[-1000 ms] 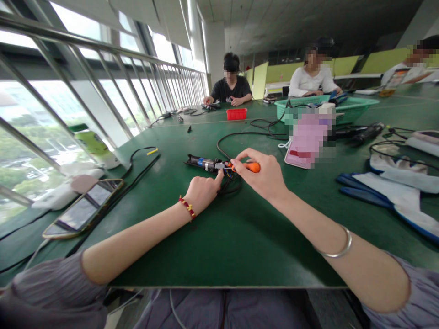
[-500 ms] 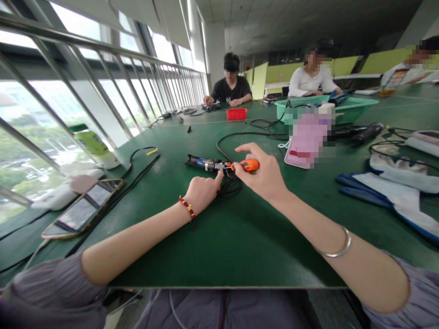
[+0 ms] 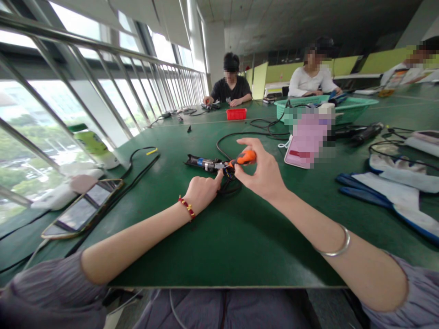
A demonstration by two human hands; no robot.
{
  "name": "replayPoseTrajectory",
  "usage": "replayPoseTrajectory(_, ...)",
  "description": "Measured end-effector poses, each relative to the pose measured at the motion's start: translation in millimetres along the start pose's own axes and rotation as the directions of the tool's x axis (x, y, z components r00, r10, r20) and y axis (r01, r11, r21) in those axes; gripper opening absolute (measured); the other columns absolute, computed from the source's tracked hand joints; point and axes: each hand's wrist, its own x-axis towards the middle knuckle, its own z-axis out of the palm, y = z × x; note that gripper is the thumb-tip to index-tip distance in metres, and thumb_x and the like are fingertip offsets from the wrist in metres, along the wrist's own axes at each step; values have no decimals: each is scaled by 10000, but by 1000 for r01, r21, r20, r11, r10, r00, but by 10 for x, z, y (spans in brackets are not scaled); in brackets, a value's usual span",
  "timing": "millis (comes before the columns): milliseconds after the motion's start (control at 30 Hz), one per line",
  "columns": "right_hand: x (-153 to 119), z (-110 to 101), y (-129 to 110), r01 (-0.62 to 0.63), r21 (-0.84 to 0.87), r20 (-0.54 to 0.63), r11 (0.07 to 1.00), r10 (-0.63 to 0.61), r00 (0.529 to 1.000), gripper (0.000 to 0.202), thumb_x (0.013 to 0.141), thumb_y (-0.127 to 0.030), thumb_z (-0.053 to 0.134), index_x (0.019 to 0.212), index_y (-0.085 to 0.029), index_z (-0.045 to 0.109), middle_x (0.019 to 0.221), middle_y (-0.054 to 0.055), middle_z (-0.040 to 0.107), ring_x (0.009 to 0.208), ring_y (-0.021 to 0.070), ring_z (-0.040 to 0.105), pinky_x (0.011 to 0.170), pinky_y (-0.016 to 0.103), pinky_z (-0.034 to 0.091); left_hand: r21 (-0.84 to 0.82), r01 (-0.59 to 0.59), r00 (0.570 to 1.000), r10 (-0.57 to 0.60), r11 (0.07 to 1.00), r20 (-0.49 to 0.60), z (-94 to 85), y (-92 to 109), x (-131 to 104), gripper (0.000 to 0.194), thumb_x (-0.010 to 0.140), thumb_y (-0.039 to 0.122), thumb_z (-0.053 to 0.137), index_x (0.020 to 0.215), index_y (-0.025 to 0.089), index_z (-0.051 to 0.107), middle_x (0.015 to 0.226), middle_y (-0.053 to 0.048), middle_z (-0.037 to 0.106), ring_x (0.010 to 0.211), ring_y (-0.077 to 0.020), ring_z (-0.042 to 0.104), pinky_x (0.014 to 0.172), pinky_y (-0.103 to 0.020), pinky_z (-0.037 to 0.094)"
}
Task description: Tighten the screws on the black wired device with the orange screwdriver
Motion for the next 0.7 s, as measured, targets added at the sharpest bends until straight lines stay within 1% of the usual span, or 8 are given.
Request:
replayPoseTrajectory(100, -3, 5, 37, -38, -8, 32, 999, 38, 999, 462, 731, -315, 634, 1163, -223, 498, 761, -17, 601, 676, 159, 600, 664, 289, 478, -4, 1, 1000, -1, 1000, 0, 2, 3, 0, 482, 937, 115, 388, 1415, 66, 358, 822, -165, 722, 826, -257, 711, 634, -289, 481)
replayPoseTrajectory(200, -11, -3, 31, -126, -50, 74, 991, 129, 989, 274, 784, -391, 601, 1002, -227, 579, 656, -26, 597, 573, 149, 571, 591, 283, 451, -6, 4, 1000, -4, 1000, -2, 5, -2, 3, 487, 935, 118, 395, 1418, 74, 357, 808, -164, 721, 824, -259, 711, 642, -291, 483)
replayPoseTrajectory(267, -13, -9, 7, -136, -42, 96, 990, 139, 986, 198, 809, -374, 572, 933, -223, 596, 657, -18, 607, 556, 141, 563, 584, 278, 443, -11, 4, 1000, -4, 1000, -1, 6, -7, 5, 484, 937, 114, 384, 1418, 76, 358, 805, -164, 721, 817, -260, 711, 641, -295, 486)
replayPoseTrajectory(300, -11, -10, -5, -121, -34, 96, 992, 124, 988, 193, 804, -346, 572, 949, -221, 593, 674, -16, 610, 558, 137, 561, 588, 276, 445, -14, 4, 1000, -4, 1000, -1, 8, -7, 6, 483, 937, 111, 377, 1418, 75, 358, 807, -165, 720, 814, -261, 711, 638, -297, 487)
replayPoseTrajectory(433, 1, 3, -11, -2, 12, 9, 1000, 2, 1000, 410, 730, -250, 603, 1130, -210, 521, 827, 6, 613, 709, 156, 603, 690, 283, 477, -11, 7, 1000, -7, 1000, -4, 16, 9, 1, 480, 936, 103, 365, 1414, 71, 361, 815, -165, 720, 811, -261, 710, 631, -297, 486)
replayPoseTrajectory(533, 3, 5, 16, -6, 34, 6, 999, 6, 1000, 464, 725, -285, 625, 1163, -199, 500, 791, -6, 594, 684, 151, 592, 673, 284, 473, 6, -11, 1000, 11, 1000, -11, 20, -3, 3, 478, 924, 105, 383, 1400, 70, 372, 810, -158, 717, 800, -260, 706, 626, -298, 478)
replayPoseTrajectory(633, -5, -13, 19, -75, -36, 76, 997, 77, 994, 231, 791, -342, 571, 974, -204, 592, 625, -29, 566, 562, 135, 543, 589, 272, 424, -11, -116, 991, 115, 993, -71, 24, -120, 43, 347, 928, 165, 384, 1235, 121, 539, 835, -123, 714, 796, -253, 693, 654, -315, 477)
replayPoseTrajectory(700, -10, -26, 1, -95, -69, 130, 993, 103, 986, 180, 827, -355, 524, 822, -201, 618, 597, -12, 593, 552, 138, 549, 579, 272, 407, -32, -167, 969, 158, 985, -192, 43, -271, 97, 317, 950, 220, 332, 1086, 148, 609, 903, -111, 703, 846, -242, 674, 724, -337, 478)
